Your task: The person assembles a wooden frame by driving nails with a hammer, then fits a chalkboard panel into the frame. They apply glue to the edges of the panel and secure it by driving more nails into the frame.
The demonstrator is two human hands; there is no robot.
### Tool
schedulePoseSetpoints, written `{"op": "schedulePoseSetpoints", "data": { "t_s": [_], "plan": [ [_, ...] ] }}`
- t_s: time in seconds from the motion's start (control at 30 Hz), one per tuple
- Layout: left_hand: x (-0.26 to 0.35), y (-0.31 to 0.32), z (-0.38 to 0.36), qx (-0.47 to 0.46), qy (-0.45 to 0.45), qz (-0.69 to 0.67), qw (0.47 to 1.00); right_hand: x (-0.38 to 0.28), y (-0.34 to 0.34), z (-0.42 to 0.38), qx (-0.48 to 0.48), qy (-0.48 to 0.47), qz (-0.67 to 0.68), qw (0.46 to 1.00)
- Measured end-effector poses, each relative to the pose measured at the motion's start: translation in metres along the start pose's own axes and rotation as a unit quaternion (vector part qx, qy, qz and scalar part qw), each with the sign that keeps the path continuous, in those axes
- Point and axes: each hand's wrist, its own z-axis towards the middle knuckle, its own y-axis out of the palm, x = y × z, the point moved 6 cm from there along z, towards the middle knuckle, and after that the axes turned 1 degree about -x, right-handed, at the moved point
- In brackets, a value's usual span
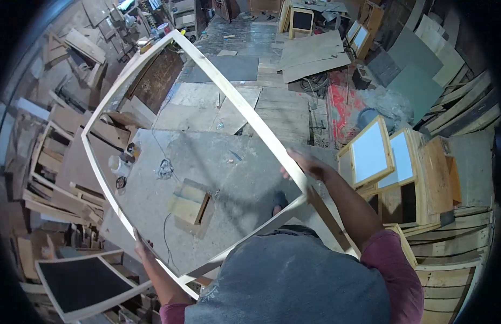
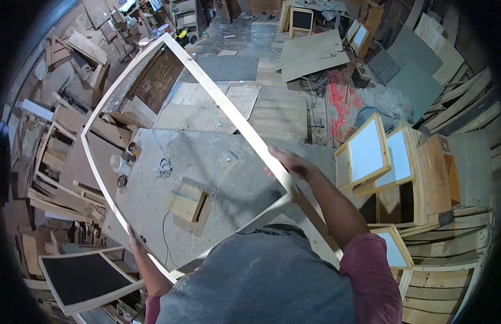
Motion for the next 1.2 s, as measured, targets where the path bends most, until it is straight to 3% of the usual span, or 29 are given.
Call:
{"op": "schedulePoseSetpoints", "data": {
  "t_s": [0.23, 0.33, 0.4, 0.47, 0.53, 0.6, 0.67, 0.7, 0.77, 0.8, 0.83, 0.87, 0.93, 0.97, 1.0, 1.07, 1.1, 1.13, 1.2],
  "plan": [
    [0.064, 0.197, 0.034, -0.006, 0.044, -0.029, 0.999, -0.044, -0.128, 0.106, 0.022, -0.026, 0.077, 0.997],
    [0.116, 0.289, 0.05, -0.017, 0.029, -0.042, 0.999, -0.122, -0.179, 0.14, 0.015, -0.074, 0.07, 0.995],
    [0.176, 0.339, 0.023, -0.015, 0.078, -0.113, 0.99, -0.172, -0.204, 0.158, -0.011, -0.123, -0.001, 0.992],
    [0.227, 0.385, 0.038, -0.1, 0.137, -0.13, 0.977, -0.225, -0.217, 0.168, 0.014, -0.146, 0.024, 0.989],
    [0.273, 0.432, 0.061, -0.104, 0.137, -0.181, 0.968, -0.271, -0.238, 0.182, 0.085, -0.195, 0.013, 0.977],
    [0.339, 0.486, 0.068, -0.082, 0.215, -0.19, 0.954, -0.304, -0.261, 0.207, 0.084, -0.233, 0.045, 0.968],
    [0.414, 0.544, 0.056, 0.042, 0.43, -0.057, 0.9, -0.338, -0.278, 0.229, 0.096, -0.296, 0.04, 0.949],
    [0.45, 0.589, 0.045, -0.061, 0.443, -0.04, 0.894, -0.352, -0.281, 0.239, 0.103, -0.33, 0.044, 0.937],
    [0.524, 0.678, -0.063, -0.078, 0.549, -0.04, 0.831, -0.381, -0.284, 0.271, 0.133, -0.375, 0.028, 0.917],
    [0.543, 0.728, -0.121, -0.256, 0.481, -0.126, 0.829, -0.394, -0.284, 0.287, 0.163, -0.407, 0.021, 0.898],
    [0.554, 0.762, -0.214, -0.343, 0.426, -0.125, 0.828, -0.407, -0.283, 0.305, 0.175, -0.433, 0.021, 0.884],
    [0.57, 0.807, -0.248, -0.447, 0.452, -0.179, 0.751, -0.413, -0.287, 0.327, 0.226, -0.409, -0.012, 0.884],
    [0.589, 0.853, -0.347, -0.586, 0.415, -0.24, 0.654, -0.437, -0.283, 0.356, 0.319, -0.476, -0.167, 0.802],
    [0.589, 0.865, -0.378, -0.552, 0.44, -0.263, 0.658, -0.441, -0.283, 0.378, 0.325, -0.486, -0.154, 0.796],
    [0.592, 0.876, -0.397, -0.518, 0.465, -0.284, 0.66, -0.452, -0.28, 0.386, 0.358, -0.543, -0.201, 0.733],
    [0.603, 0.903, -0.399, -0.495, 0.387, -0.337, 0.701, -0.457, -0.287, 0.418, 0.377, -0.56, -0.187, 0.714],
    [0.61, 0.913, -0.385, -0.394, 0.467, -0.291, 0.736, -0.452, -0.29, 0.436, 0.396, -0.537, -0.23, 0.708],
    [0.617, 0.926, -0.378, -0.392, 0.473, -0.295, 0.731, -0.452, -0.29, 0.454, 0.394, -0.537, -0.245, 0.705],
    [0.618, 0.942, -0.36, -0.396, 0.442, -0.306, 0.745, -0.465, -0.287, 0.474, 0.283, -0.551, -0.155, 0.77]
  ]
}}
